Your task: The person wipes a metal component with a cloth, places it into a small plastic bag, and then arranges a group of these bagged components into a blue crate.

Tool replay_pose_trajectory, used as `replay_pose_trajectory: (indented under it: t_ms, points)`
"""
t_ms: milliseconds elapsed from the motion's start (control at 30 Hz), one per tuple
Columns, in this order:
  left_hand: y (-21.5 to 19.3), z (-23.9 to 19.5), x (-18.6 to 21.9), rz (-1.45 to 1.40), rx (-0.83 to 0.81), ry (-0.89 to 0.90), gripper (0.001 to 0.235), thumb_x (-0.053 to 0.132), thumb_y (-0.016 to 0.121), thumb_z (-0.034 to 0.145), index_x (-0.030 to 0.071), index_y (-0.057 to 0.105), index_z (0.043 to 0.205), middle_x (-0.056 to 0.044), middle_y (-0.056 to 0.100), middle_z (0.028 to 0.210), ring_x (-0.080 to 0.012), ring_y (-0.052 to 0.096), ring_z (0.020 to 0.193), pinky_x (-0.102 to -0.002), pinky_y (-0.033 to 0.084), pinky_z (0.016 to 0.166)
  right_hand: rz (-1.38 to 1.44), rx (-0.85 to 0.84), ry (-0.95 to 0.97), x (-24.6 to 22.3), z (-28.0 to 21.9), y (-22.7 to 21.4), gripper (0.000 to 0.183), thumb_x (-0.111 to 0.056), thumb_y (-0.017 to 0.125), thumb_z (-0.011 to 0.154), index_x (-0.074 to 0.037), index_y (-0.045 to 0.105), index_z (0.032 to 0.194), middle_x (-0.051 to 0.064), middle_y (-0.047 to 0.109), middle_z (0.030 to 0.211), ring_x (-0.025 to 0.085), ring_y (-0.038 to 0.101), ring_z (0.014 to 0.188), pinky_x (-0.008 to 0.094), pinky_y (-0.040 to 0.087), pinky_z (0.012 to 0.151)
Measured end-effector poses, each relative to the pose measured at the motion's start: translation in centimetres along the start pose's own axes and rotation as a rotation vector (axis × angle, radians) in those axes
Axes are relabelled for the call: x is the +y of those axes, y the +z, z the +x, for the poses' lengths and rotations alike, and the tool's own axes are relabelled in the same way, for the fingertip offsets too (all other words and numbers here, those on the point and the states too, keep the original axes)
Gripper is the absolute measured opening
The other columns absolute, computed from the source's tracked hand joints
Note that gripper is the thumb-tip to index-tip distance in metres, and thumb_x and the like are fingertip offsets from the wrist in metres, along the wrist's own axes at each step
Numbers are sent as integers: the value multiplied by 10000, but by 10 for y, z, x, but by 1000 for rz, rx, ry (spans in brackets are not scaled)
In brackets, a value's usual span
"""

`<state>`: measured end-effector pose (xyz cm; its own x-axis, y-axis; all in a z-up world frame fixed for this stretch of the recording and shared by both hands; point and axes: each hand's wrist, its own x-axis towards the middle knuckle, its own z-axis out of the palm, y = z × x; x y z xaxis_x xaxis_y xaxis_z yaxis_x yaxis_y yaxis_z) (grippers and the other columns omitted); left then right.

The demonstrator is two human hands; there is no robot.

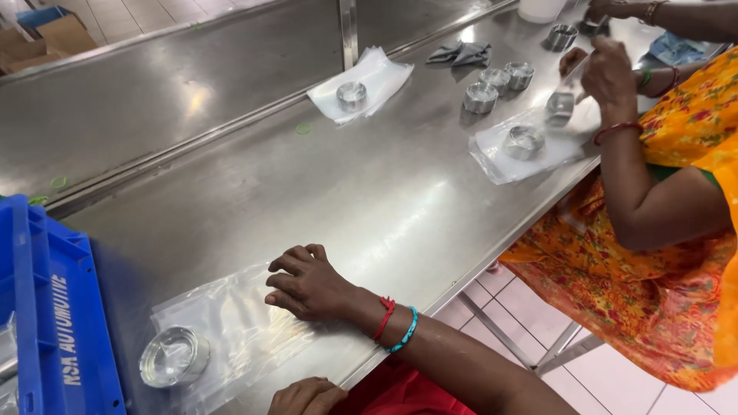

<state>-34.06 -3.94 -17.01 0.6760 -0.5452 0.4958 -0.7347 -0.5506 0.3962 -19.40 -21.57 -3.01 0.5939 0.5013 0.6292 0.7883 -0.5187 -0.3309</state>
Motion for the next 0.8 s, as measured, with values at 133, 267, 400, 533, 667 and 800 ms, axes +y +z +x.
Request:
replay_pose_trajectory:
  t_ms: [133, 267, 400, 533, 667, 800]
  points:
    - [-14, 8, 16, -115, 17, 38, 302, 419, 798, 818, 187, 775, 1009, -9, 765, 979, -246, 746, 1003, -424, 581, 852, 5, -38, -7, -4, -3, -1, 317, -424, 618, 1029, -127, 727, 1045, 54, 662, 1196, 235, 557, 1197, 471, 347, 1052]
    - [-14, 14, 22, -140, 26, 33, 314, 386, 835, 788, 169, 772, 1006, -29, 761, 1035, -264, 730, 1051, -446, 580, 866, -5, -44, -30, -3, -2, 2, 335, -441, 604, 1025, -132, 733, 1035, 54, 659, 1192, 239, 553, 1206, 478, 340, 1067]
    - [-7, 10, 15, -121, 34, 27, 317, 410, 838, 796, 173, 770, 995, -32, 754, 1037, -260, 723, 1069, -461, 577, 879, 6, -49, -16, -3, -2, 0, 353, -449, 587, 1043, -126, 731, 1052, 50, 658, 1206, 229, 557, 1216, 469, 349, 1085]
    - [-21, 22, 20, -52, 16, 46, 349, 450, 833, 749, 190, 776, 974, -28, 746, 1038, -272, 710, 1077, -485, 547, 884, -3, -55, -10, -3, -2, 3, 353, -453, 584, 1037, -133, 730, 1053, 43, 659, 1200, 222, 555, 1205, 473, 354, 1079]
    - [-24, 34, 30, 11, 8, 25, 369, 482, 822, 703, 212, 783, 951, -26, 751, 1040, -287, 706, 1070, -484, 502, 866, -2, -68, -13, -5, -4, 4, 366, -467, 569, 1048, -135, 722, 1069, 39, 663, 1199, 216, 558, 1207, 473, 361, 1086]
    - [-1, 28, 25, 18, 103, 9, 337, 504, 776, 731, 225, 770, 919, 2, 755, 1002, -264, 720, 1047, -462, 505, 856, -10, -74, -1, -3, -2, 0, 383, -478, 557, 1050, -133, 721, 1070, 41, 667, 1192, 218, 558, 1200, 469, 360, 1068]
